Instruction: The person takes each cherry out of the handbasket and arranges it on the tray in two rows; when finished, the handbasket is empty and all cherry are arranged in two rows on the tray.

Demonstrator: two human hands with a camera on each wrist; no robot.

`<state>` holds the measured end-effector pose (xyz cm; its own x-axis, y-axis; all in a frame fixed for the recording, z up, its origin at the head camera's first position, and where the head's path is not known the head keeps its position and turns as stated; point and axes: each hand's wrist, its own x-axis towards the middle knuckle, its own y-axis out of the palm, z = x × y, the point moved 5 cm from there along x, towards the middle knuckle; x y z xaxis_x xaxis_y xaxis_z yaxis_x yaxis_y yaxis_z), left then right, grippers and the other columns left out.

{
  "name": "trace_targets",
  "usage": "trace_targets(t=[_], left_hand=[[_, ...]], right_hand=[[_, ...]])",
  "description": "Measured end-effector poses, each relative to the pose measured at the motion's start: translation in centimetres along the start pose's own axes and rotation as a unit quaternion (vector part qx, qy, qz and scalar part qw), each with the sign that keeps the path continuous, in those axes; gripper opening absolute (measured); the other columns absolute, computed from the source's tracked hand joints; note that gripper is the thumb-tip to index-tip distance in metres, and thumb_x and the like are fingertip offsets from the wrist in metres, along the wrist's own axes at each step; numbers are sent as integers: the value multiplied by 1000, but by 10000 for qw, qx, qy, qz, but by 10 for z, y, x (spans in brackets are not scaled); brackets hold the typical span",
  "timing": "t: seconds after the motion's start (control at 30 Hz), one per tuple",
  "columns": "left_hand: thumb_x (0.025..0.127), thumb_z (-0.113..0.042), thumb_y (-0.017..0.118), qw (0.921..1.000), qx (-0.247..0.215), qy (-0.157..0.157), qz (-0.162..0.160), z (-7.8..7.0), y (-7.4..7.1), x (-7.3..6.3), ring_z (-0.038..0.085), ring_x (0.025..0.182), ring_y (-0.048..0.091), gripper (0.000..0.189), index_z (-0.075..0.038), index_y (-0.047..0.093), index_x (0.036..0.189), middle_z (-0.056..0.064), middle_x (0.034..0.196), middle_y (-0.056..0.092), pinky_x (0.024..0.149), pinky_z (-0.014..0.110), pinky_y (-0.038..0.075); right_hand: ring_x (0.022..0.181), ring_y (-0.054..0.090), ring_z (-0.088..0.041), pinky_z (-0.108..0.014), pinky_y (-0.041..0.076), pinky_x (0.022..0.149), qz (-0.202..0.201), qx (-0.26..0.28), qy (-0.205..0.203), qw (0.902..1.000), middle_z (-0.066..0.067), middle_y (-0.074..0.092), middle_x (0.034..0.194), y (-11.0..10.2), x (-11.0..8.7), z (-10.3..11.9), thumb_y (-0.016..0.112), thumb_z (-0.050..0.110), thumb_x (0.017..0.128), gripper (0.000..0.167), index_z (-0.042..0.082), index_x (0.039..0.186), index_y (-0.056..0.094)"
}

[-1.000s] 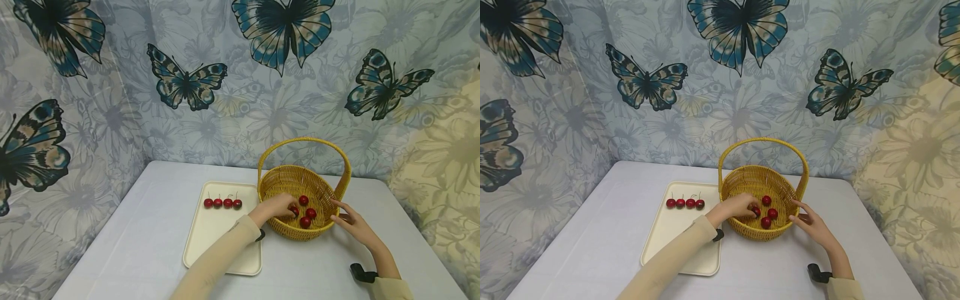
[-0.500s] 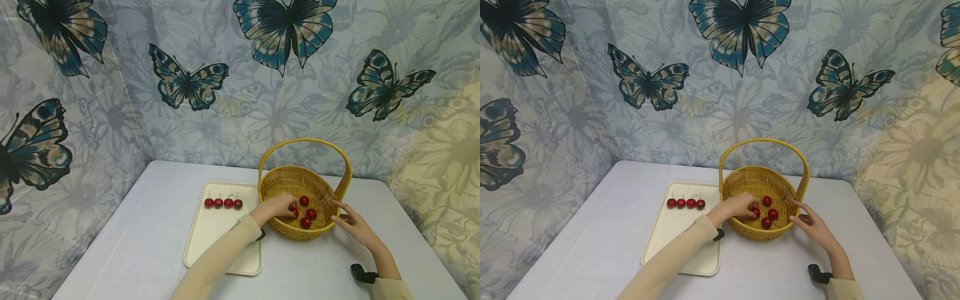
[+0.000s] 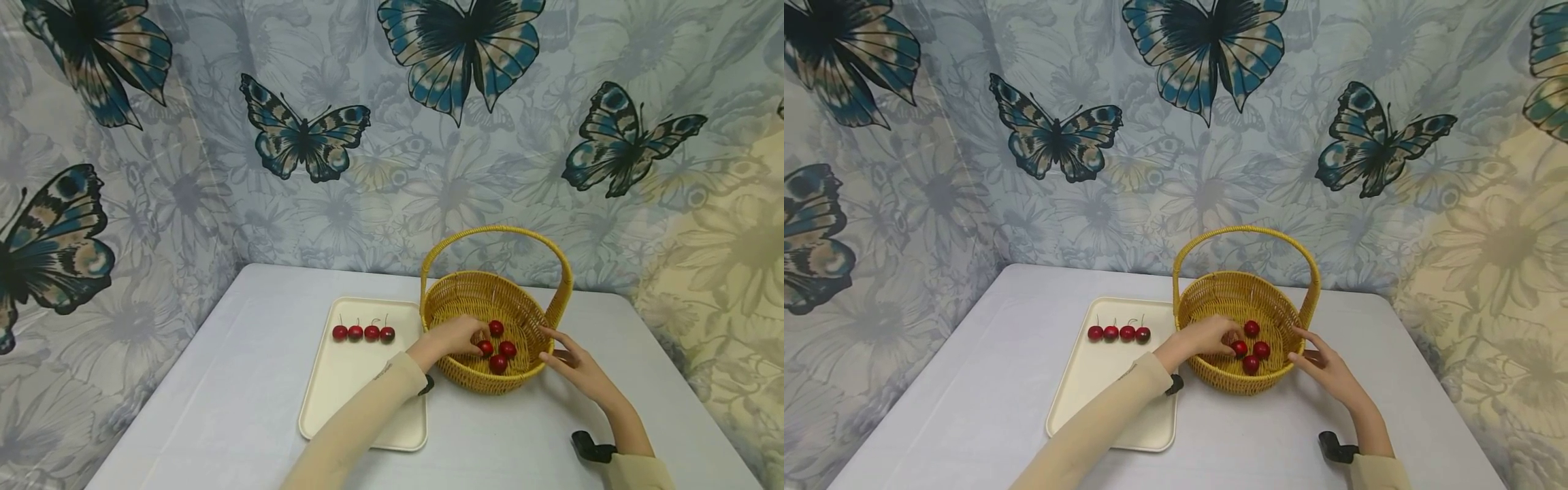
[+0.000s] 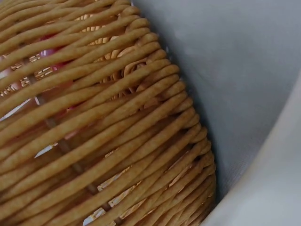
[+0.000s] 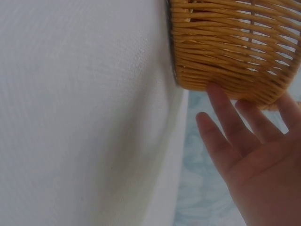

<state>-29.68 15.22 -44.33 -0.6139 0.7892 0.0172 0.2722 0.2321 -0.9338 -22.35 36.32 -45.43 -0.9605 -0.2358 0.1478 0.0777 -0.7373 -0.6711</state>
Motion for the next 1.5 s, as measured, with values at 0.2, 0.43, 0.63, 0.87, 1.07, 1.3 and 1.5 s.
trace_targets(t=[0.2, 0.43, 0.63, 0.87, 1.07, 1.3, 1.5], left_hand=[[81, -29, 71, 9992, 96, -85, 387, 2, 6, 3, 2, 94, 57, 39, -23, 63, 119, -9, 112, 62, 76, 11, 45], [79, -26, 72, 9985, -160, -105, 506, 4, 8, 2, 1, 84, 56, 28, -19, 67, 106, -9, 100, 64, 70, 11, 44], [80, -25, 72, 9990, -311, -9, 327, 2, 4, 1, 0, 83, 56, 27, -17, 68, 106, -9, 100, 65, 69, 10, 44], [81, -28, 71, 9967, -735, 116, -335, 1, -5, -6, 1, 92, 58, 31, -15, 68, 109, -8, 105, 66, 77, 9, 44], [80, -30, 71, 9892, -1154, 103, -899, 2, -12, -15, 1, 96, 58, 37, -12, 68, 111, -7, 105, 67, 79, 10, 44], [80, -31, 71, 9829, -1354, 189, -1235, 2, -18, -28, 0, 94, 59, 37, -12, 67, 112, -8, 106, 67, 77, 8, 44], [83, -34, 68, 9795, -1223, 277, -1579, -1, -26, -43, -1, 99, 57, 35, -16, 65, 113, -9, 109, 65, 84, 8, 42]], right_hand=[[98, 43, 17, -19, 47, 77, 1, 10, -18, 10000, -24, 33, 142, 0, 1, 1, 51, 18, 96, 54, 5, 143, 30], [99, 46, 11, -22, 49, 78, -7, -52, -20, 10000, -25, 33, 142, -1, 0, 2, 51, 19, 96, 53, 5, 143, 31], [100, 47, 10, -23, 49, 78, -19, -63, -28, 10000, -26, 32, 142, 0, -1, 2, 51, 18, 96, 53, 4, 143, 30], [99, 46, 13, -20, 48, 78, -45, -58, -69, 9999, -26, 32, 141, 0, -1, 2, 51, 18, 96, 53, 5, 143, 31], [98, 45, 15, -19, 48, 78, -59, -18, -111, 9999, -25, 33, 141, 0, 0, 1, 51, 17, 96, 53, 4, 143, 31], [97, 44, 17, -20, 48, 77, -28, -35, -51, 10000, -24, 33, 142, 0, -1, 1, 51, 18, 96, 53, 5, 143, 30], [97, 43, 17, -20, 47, 77, -18, -40, -18, 10000, -23, 33, 142, 1, -1, 2, 51, 19, 96, 53, 5, 143, 31]])
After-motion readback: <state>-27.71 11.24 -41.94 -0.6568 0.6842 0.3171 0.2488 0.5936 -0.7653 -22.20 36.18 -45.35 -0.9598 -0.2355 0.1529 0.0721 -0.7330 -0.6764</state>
